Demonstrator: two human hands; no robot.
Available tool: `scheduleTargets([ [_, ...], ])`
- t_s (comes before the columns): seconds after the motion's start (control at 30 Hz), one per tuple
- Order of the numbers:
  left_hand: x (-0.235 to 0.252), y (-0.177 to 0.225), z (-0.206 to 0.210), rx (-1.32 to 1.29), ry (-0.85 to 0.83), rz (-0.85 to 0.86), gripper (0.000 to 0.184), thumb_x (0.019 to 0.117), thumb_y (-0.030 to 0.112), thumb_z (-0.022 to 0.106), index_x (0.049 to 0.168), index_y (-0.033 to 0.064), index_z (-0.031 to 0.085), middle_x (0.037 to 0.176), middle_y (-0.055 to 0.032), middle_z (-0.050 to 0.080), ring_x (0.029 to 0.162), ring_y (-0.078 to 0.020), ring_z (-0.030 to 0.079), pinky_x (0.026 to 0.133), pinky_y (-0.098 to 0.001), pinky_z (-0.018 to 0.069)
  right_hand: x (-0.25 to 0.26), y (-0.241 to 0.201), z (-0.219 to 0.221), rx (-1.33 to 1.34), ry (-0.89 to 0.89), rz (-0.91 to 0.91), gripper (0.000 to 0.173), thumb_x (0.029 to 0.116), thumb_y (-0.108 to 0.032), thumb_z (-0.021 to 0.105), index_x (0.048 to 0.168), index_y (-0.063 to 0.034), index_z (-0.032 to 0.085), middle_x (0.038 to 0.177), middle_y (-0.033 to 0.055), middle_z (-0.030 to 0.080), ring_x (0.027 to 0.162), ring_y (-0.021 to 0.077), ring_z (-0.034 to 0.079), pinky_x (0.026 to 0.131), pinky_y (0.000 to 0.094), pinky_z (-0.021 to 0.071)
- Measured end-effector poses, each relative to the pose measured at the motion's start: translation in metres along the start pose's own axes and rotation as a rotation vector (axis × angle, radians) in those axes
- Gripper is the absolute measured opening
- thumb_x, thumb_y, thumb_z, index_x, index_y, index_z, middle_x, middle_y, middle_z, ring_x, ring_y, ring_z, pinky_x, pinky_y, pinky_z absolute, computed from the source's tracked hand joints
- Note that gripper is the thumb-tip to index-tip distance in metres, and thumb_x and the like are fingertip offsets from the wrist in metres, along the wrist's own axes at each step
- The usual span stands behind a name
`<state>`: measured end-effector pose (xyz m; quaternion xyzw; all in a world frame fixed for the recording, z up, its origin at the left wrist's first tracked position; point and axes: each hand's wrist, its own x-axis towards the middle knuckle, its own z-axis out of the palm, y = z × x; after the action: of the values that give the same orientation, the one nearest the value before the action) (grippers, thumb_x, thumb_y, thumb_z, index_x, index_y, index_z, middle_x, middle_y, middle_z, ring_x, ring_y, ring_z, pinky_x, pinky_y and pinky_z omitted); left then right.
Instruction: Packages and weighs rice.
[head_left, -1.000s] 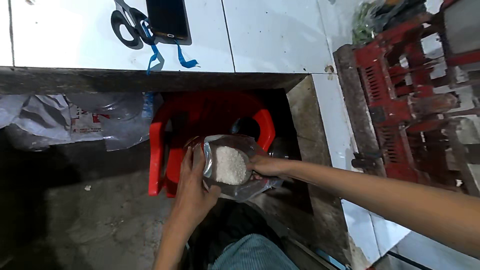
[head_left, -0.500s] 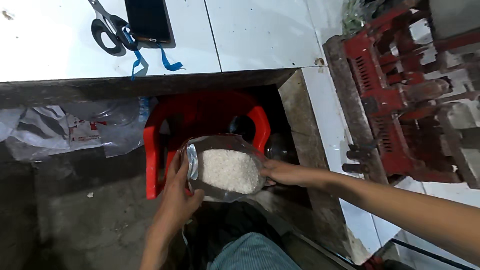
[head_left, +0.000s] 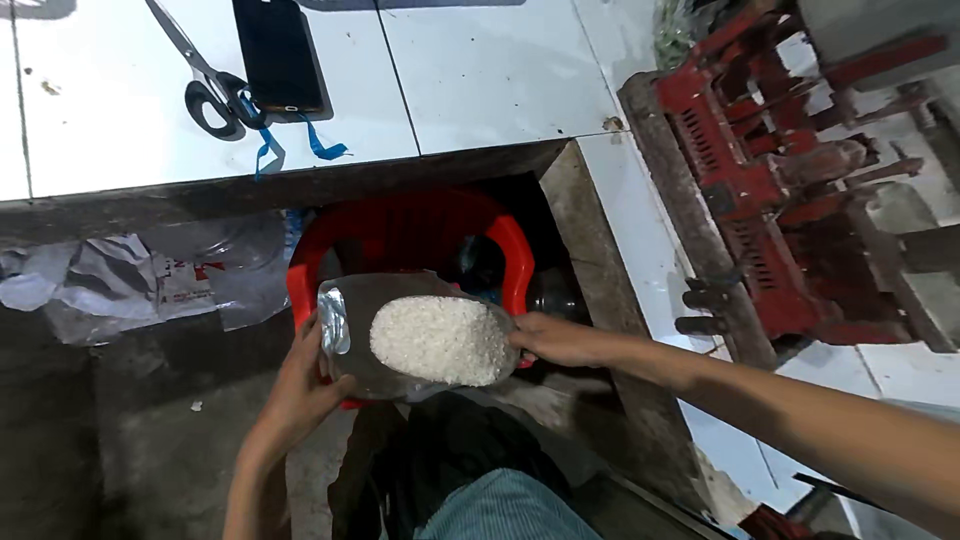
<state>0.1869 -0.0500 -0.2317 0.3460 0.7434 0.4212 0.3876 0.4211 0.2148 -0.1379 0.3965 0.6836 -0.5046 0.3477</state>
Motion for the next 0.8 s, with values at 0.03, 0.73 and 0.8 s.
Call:
scheduleTargets([
  [0.03,0.000,-0.002,-0.004,0.007,0.001,-0.001,0.087,0.0662,0.021,0.078,0.146,0.0020,0.049,0.151,-0.0198,0.046,0.128,-0.0272,0.055,0.100,-0.0474,0.0498,-0.001,-0.001,0.000,-0.002,0.000,-0.017,0.026,0.1098,-0.016,0.043,0.104,-0.0034,0.065,0.080,0.0020,0.060,0.069,0.0069,0.055,0.068,0.0257,0.0459],
  [0.73,-0.008,-0.005,-0.039,-0.172,0.120,-0.213,0.060,0.0831,0.003,0.066,0.140,-0.0047,0.047,0.118,-0.0143,0.065,0.100,-0.0108,0.066,0.086,-0.0307,0.0561,-0.040,-0.035,0.011,-0.008,-0.035,-0.194,0.029,0.1110,-0.020,0.042,0.096,-0.0034,0.061,0.073,0.0000,0.053,0.059,0.0041,0.046,0.057,0.0213,0.0384],
  [0.8,-0.009,0.002,-0.034,-0.160,0.176,-0.219,0.057,0.0862,0.003,0.063,0.139,-0.0082,0.047,0.118,-0.0167,0.064,0.099,-0.0103,0.065,0.087,-0.0292,0.0548,-0.052,-0.037,0.006,-0.004,-0.020,-0.200,0.030,0.1114,-0.020,0.041,0.096,-0.0028,0.060,0.074,0.0002,0.053,0.061,0.0041,0.046,0.058,0.0214,0.0388],
])
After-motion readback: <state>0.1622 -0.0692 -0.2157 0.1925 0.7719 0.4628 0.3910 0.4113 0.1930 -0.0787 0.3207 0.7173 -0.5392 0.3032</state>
